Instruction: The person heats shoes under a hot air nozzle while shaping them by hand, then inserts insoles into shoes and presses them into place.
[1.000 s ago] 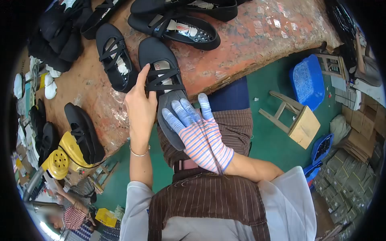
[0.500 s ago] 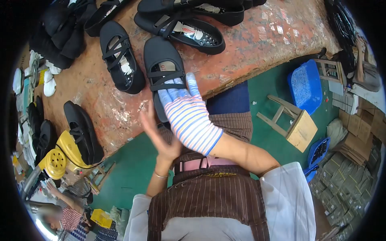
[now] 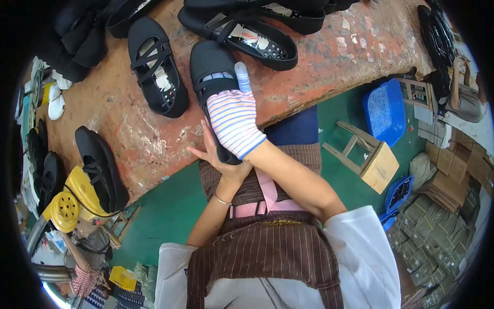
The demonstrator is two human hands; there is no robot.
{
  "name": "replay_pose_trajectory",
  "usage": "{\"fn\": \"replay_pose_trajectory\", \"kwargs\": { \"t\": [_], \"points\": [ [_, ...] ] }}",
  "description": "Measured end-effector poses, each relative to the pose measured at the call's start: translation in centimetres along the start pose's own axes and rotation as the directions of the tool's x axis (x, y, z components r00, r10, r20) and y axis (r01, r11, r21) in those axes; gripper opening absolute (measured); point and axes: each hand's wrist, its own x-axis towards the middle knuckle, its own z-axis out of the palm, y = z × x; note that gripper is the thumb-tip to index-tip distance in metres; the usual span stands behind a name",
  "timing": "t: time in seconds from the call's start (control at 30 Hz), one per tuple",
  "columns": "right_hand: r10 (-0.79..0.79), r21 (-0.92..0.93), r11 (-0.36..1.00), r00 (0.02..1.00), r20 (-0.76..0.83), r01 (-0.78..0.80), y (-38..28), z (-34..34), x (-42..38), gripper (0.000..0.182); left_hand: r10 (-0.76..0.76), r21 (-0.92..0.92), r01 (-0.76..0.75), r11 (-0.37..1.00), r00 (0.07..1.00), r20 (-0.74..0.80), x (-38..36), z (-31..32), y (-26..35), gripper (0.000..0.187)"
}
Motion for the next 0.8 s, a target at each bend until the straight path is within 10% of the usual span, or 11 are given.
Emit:
{"fn": "replay_pose_trajectory", "kwargs": {
  "t": [0.13,0.23,0.3,0.37,0.5,0.53,0.63,0.7,0.77,0.8],
  "points": [
    [-0.113,-0.108,0.99,0.953,-0.281,0.085,-0.7,-0.3,-3.2,0.054,0.025,0.19,-0.034,0.981,0.998,0.053,-0.2,0.3,-0.9,0.112],
    [-0.087,-0.07,0.994,0.99,-0.11,0.079,0.0,-0.2,-3.7,0.055,0.031,0.144,-0.034,0.989,0.999,0.02,0.0,0.5,-0.6,0.112],
    [-0.118,-0.035,0.993,0.928,-0.353,0.113,0.2,1.0,-1.6,0.047,0.011,0.095,-0.014,0.995,1.0,0.029,0.0,0.2,-0.3,0.112],
    [0.071,-0.085,0.996,0.923,0.377,-0.042,-1.3,-4.3,1.2,0.043,0.002,0.028,-0.003,1.0,0.999,0.032,0.2,0.0,-0.2,0.116],
    [-0.044,-0.024,0.999,0.998,0.041,0.045,-0.6,-2.8,-0.4,0.031,-0.016,0.092,0.015,0.996,1.0,0.018,-0.1,0.2,-0.3,0.109],
    [-0.16,-0.064,0.987,0.917,-0.364,0.147,-0.1,-0.1,-2.0,0.045,-0.016,0.115,0.015,0.993,1.0,0.005,0.0,0.4,-0.2,0.104],
    [-0.263,-0.097,0.961,0.963,-0.054,0.257,-0.7,-2.3,-7.1,0.056,-0.045,0.268,0.035,0.963,0.998,0.033,0.0,1.0,-0.5,0.079],
    [-0.516,-0.62,0.746,0.799,-0.309,0.243,2.3,-0.4,-6.2,0.056,-0.012,0.229,0.012,0.973,1.0,0.002,-0.1,1.0,-0.7,0.083],
    [-0.182,0.091,0.966,0.885,-0.429,0.243,0.3,-4.8,-6.5,0.057,0.015,0.15,-0.011,0.989,0.999,-0.028,0.7,0.3,0.5,0.093],
    [-0.181,0.07,0.968,0.863,-0.472,0.241,0.6,-5.0,-5.5,0.06,0.029,0.107,-0.024,0.994,0.999,-0.044,1.1,0.1,0.9,0.099]
  ]
}}
